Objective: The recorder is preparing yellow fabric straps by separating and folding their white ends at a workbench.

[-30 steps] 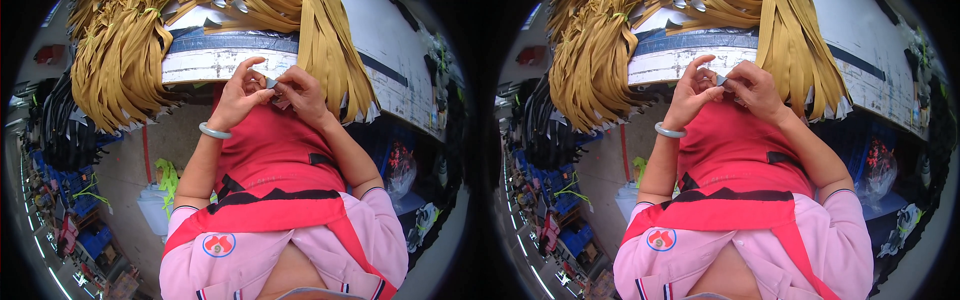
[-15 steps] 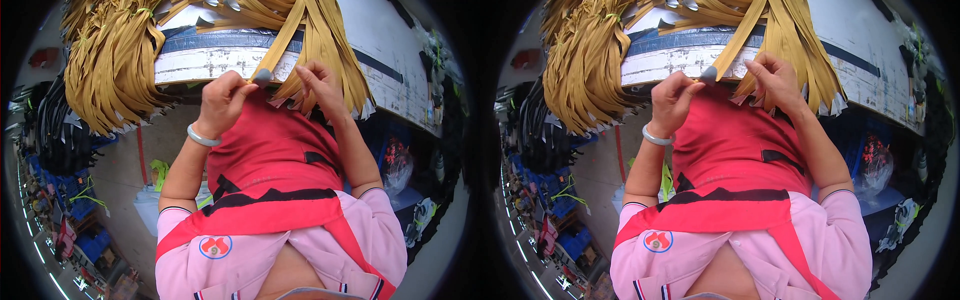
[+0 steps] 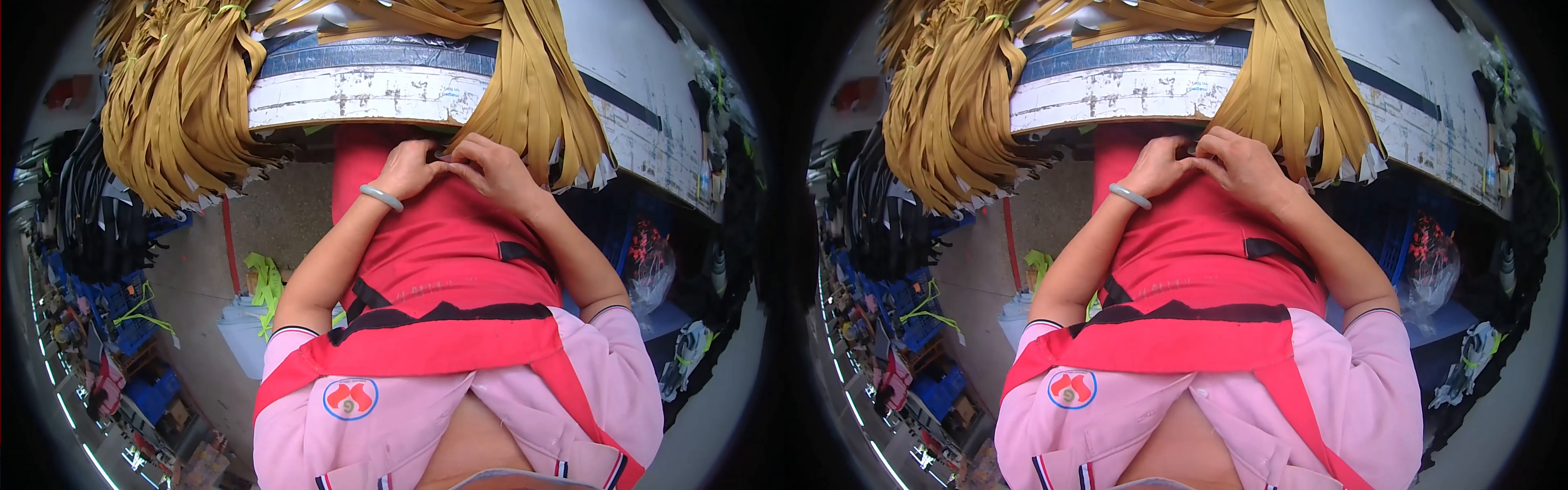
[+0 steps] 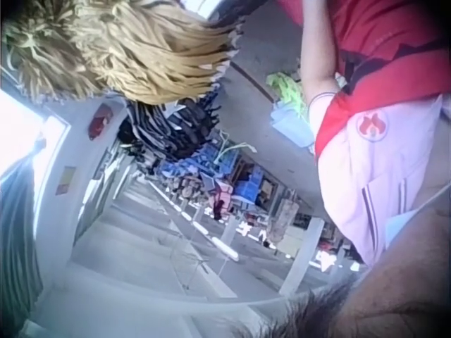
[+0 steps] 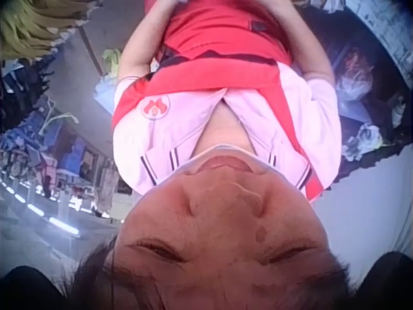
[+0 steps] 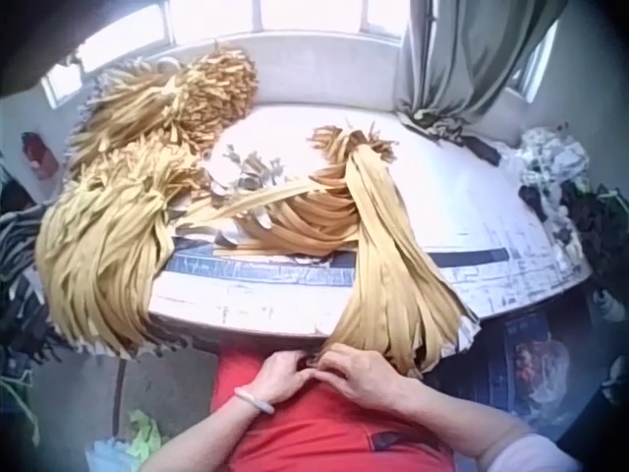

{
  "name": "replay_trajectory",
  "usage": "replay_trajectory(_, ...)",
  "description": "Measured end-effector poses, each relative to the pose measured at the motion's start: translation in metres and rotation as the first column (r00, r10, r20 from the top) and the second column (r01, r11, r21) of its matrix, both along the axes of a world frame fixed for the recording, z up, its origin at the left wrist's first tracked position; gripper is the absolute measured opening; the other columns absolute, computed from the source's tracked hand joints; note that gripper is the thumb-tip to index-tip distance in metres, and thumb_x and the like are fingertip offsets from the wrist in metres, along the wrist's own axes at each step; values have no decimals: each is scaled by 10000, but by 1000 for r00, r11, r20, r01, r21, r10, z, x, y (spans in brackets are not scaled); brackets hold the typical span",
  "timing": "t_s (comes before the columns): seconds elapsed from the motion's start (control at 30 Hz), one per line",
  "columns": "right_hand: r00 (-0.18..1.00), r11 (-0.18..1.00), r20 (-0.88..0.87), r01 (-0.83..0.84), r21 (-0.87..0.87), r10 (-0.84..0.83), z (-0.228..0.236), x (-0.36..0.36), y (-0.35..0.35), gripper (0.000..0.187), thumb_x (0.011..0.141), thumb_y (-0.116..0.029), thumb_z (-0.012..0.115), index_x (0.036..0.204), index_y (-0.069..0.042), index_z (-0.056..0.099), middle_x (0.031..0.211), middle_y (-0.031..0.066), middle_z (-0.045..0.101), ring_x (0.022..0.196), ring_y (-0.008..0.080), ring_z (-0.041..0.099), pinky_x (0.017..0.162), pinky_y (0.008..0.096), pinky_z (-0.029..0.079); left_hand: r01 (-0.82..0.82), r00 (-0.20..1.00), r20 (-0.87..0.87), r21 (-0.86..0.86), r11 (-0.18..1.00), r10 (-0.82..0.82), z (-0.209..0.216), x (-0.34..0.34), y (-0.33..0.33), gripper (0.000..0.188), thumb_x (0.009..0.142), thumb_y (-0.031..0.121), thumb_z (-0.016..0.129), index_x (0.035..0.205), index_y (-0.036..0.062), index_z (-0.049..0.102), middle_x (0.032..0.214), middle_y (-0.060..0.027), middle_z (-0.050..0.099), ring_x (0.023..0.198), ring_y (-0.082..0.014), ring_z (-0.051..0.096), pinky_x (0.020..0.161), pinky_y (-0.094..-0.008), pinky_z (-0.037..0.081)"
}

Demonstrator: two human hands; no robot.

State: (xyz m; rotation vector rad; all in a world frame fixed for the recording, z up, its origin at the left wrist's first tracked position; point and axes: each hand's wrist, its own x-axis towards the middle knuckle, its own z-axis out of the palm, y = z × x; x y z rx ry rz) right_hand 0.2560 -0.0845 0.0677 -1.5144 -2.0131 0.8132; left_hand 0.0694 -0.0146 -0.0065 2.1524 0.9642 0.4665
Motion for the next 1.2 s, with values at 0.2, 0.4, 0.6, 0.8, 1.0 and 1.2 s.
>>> replay_trajectory(0.2, 997, 997, -19, 80, -2, -80, -16, -6, -5, 140, 876, -104, 642, 992, -32, 613, 1004, 122, 590, 915, 343, 620, 764, 418, 508, 43, 990, 139, -433, 900, 20, 7, -12, 0, 82, 845, 32, 656, 913, -15, 647, 829, -84, 676, 774, -102, 627, 715, -271, 517)
replay_trajectory(0.4, 983, 988, 145, -91, -126, 109, -32, 1, -2, 137, 865, -88, 628, 992, -37, 619, 1041, 118, 586, 924, 333, 621, 788, 393, 517, 141, 927, 343, -693, 707, 151, -2, -19, -13, 150, 859, 2, 661, 1003, -2, 619, 939, -58, 660, 869, -118, 626, 770, -266, 528)
replay_trajectory(0.6, 965, 993, 240, -114, 15, 107, -36, -1, -9, 165, 879, -98, 588, 1033, -51, 621, 1072, 115, 594, 963, 330, 621, 798, 415, 522, 96, 992, 110, -391, 916, -57, -10, 12, -10, 447, 788, 33, 668, 1210, -33, 537, 1110, -241, 634, 1006, -340, 651, 884, -391, 528)
replay_trajectory(0.8, 911, 995, 407, -91, 48, 64, -56, -3, -10, 193, 862, -66, 547, 1051, -70, 588, 992, 123, 578, 917, 312, 631, 752, 410, 531, 130, 981, 194, -627, 768, -7, -46, 30, -1, 328, 790, 30, 646, 1114, -25, 638, 1056, -203, 693, 933, -281, 677, 818, -381, 525)
replay_trajectory(1.0, 857, 992, 504, -124, -10, 112, -53, -10, -12, 171, 857, -60, 557, 1027, -82, 551, 987, 117, 572, 901, 294, 632, 739, 392, 539, 121, 992, 88, -477, 870, -89, -29, 17, -8, 197, 814, 125, 672, 970, 8, 698, 910, -192, 703, 863, -285, 681, 784, -384, 518)
replay_trajectory(1.2, 990, 992, -143, -13, -128, -6, -2, -7, -9, 173, 832, -14, 669, 927, -11, 524, 796, 126, 616, 722, 272, 635, 654, 354, 495, 348, 879, 476, -626, 698, -11, 13, -18, -16, 113, 844, -4, 650, 953, 10, 680, 1014, -76, 600, 931, -156, 600, 837, -297, 497)
